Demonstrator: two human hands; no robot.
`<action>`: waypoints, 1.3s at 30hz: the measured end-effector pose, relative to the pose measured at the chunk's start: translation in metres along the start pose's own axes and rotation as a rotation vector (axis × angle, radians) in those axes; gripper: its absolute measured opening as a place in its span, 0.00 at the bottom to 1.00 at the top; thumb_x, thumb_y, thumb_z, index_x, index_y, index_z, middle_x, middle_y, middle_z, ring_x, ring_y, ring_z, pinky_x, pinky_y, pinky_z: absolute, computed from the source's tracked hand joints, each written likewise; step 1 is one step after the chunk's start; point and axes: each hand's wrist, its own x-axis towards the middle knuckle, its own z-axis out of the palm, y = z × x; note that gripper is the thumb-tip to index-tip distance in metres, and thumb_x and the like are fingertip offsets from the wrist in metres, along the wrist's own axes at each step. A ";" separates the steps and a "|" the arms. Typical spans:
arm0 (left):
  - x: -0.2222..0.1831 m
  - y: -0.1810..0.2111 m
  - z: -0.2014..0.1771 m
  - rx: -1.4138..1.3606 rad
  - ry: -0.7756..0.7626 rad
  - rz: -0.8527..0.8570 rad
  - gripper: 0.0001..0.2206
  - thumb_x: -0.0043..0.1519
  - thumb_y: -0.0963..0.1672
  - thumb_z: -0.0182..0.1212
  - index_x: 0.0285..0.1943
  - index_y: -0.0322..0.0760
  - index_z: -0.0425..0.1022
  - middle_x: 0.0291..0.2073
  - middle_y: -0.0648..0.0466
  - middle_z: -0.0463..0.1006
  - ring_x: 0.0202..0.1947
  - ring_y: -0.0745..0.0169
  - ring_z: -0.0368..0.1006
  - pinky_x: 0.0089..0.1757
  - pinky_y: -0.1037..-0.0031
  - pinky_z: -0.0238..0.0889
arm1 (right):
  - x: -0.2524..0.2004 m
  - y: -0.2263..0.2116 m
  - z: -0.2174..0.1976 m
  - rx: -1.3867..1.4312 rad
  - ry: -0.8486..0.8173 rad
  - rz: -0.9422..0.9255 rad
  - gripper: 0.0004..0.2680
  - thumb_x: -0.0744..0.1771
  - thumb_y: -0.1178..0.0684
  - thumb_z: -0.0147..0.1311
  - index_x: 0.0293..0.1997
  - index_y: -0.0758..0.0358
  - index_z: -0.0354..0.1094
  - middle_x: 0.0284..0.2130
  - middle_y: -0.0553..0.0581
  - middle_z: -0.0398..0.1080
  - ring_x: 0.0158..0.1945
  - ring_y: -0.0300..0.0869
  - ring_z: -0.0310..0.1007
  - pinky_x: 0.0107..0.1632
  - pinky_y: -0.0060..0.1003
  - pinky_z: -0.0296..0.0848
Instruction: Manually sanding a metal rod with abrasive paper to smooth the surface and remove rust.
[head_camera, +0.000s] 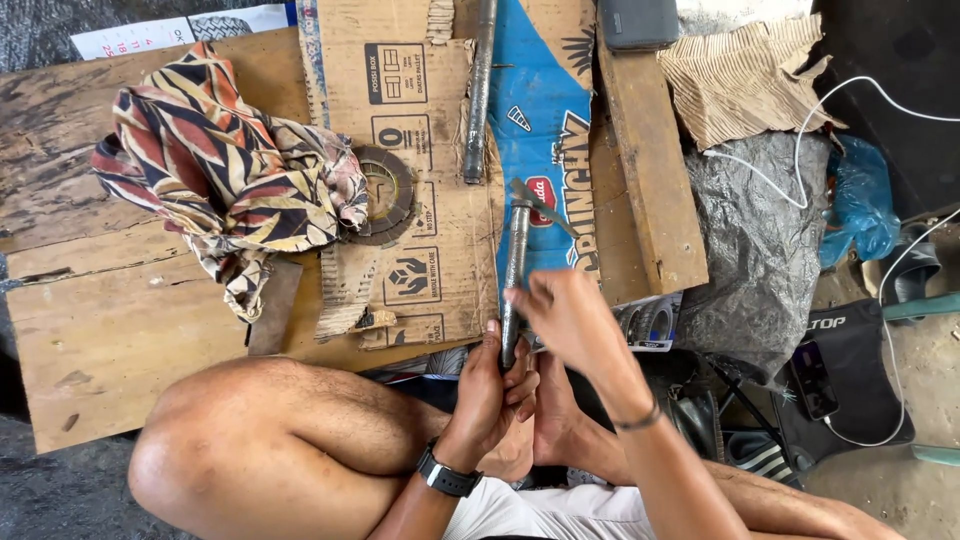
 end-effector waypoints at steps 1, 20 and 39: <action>0.000 0.001 0.000 -0.005 0.003 -0.002 0.22 0.73 0.55 0.41 0.37 0.35 0.66 0.16 0.61 0.52 0.13 0.74 0.49 0.16 0.79 0.50 | -0.009 -0.003 0.000 -0.003 -0.005 0.003 0.20 0.68 0.53 0.63 0.14 0.61 0.58 0.11 0.51 0.60 0.13 0.33 0.52 0.17 0.27 0.56; 0.000 0.002 0.000 -0.045 -0.024 -0.026 0.23 0.74 0.55 0.40 0.38 0.35 0.65 0.16 0.62 0.53 0.13 0.75 0.51 0.16 0.79 0.51 | -0.016 -0.008 -0.003 0.000 0.007 -0.020 0.19 0.67 0.53 0.63 0.16 0.65 0.57 0.11 0.53 0.59 0.15 0.38 0.52 0.19 0.34 0.60; -0.019 -0.006 -0.002 0.593 0.064 0.204 0.21 0.73 0.50 0.42 0.34 0.30 0.68 0.17 0.54 0.64 0.13 0.67 0.62 0.19 0.74 0.64 | 0.047 -0.014 -0.016 -0.009 0.209 -0.138 0.22 0.67 0.50 0.65 0.16 0.67 0.53 0.12 0.54 0.54 0.16 0.44 0.52 0.25 0.41 0.63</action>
